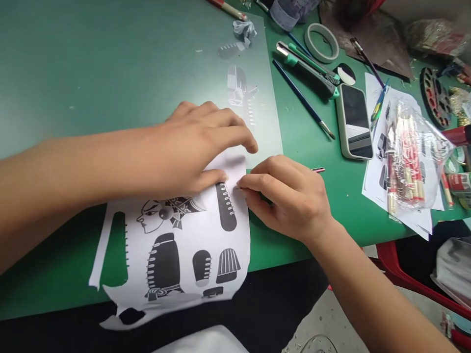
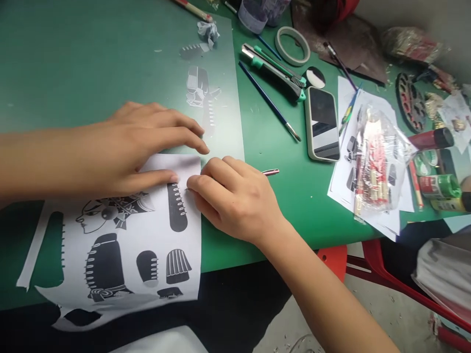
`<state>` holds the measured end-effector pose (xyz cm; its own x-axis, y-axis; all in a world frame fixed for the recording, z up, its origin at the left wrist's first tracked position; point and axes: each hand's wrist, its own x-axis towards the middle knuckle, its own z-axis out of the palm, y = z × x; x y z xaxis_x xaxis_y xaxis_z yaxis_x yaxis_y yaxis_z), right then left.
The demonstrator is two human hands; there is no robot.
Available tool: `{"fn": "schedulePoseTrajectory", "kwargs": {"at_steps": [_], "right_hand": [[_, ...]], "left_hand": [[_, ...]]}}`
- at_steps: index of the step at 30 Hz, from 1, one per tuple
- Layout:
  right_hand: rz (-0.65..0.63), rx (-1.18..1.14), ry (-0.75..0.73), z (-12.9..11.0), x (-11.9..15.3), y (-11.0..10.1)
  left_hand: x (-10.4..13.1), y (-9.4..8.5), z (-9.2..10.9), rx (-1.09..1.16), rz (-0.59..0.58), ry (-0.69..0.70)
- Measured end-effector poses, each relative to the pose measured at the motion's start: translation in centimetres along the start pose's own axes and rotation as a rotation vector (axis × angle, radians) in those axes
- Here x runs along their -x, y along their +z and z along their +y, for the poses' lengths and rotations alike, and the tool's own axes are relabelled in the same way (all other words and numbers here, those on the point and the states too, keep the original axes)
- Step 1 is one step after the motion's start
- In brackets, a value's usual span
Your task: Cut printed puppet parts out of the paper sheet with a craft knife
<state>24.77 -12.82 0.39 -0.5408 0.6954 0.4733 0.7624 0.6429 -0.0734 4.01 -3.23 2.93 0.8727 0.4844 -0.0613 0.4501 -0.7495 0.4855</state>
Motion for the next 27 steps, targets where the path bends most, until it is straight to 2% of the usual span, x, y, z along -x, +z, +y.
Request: {"fn": "schedulePoseTrajectory", "kwargs": {"at_steps": [3,7,11,14,27], "right_hand": [[-0.064,-0.004,-0.037,0.8,-0.8,0.0],[-0.067,-0.019,-0.083,1.2,-1.2,0.1],[-0.152,-0.024,-0.002,0.8,-1.2,0.1],[-0.208,-0.035,0.038,0.5,-1.5,-0.1],[-0.176,0.009,-0.002,0.3,-1.1,0.0]], "left_hand": [[0.2,-0.2,-0.1,-0.005,0.003,-0.042],[0.3,-0.2,-0.3,0.000,-0.063,-0.068],[0.3,0.3,-1.0,0.048,-0.005,-0.008],[0.3,0.4,-1.2,0.059,-0.008,-0.039],[0.3,0.4,-1.1,0.097,-0.010,-0.059]]}}
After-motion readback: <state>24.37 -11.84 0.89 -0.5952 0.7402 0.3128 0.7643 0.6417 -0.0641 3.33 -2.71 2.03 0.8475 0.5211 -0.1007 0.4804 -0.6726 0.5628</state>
